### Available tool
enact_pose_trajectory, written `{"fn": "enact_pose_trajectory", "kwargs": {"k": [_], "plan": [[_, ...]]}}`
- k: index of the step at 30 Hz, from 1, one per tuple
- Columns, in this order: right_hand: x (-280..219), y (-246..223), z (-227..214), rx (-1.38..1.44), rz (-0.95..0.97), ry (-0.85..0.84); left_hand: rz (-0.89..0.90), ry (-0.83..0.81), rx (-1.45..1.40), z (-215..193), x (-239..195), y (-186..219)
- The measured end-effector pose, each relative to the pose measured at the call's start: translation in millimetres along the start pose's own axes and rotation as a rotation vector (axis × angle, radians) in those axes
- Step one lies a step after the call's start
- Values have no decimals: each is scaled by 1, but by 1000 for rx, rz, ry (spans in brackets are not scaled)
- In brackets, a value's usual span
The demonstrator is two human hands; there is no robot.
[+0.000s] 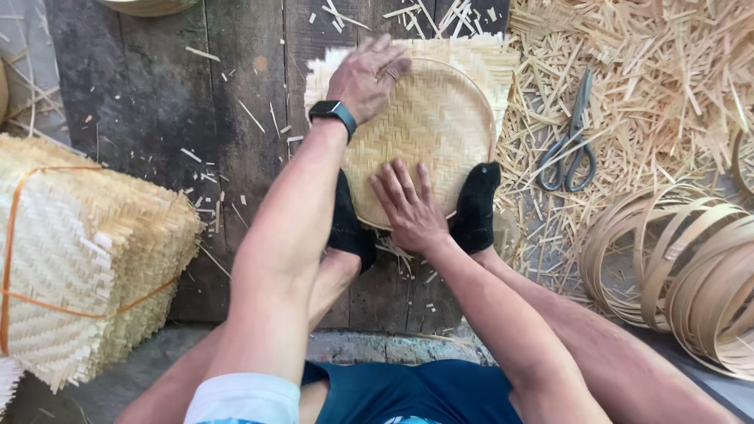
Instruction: The person places a circular bamboo frame over a square woven mat, presses it into shape, and trims the excess mat with shears. The person repeats this process multiple times, stacking the finished bowls.
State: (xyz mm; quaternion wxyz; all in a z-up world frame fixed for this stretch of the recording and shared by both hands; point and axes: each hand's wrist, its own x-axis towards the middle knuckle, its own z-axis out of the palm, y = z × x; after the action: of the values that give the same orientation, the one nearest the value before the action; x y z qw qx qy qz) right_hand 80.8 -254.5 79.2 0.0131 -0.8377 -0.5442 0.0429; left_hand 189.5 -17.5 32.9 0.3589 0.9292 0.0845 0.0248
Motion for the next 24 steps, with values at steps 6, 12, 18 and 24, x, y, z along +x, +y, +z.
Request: {"fn": "enact_pose_trajectory", "kwargs": {"k": [6,12,18,24], "plan": [[-15,-7,26,-126,14,141,-323,4,-264,6,-3,7],[-17,-14,20,170,100,-16,-278,-17,-208,1,4,12],[-7,-18,15,210,158,107,-240,-13,-202,-4,10,14],[-17,-27,33,104,183,151,-225,-16,-212,2,9,5]]}}
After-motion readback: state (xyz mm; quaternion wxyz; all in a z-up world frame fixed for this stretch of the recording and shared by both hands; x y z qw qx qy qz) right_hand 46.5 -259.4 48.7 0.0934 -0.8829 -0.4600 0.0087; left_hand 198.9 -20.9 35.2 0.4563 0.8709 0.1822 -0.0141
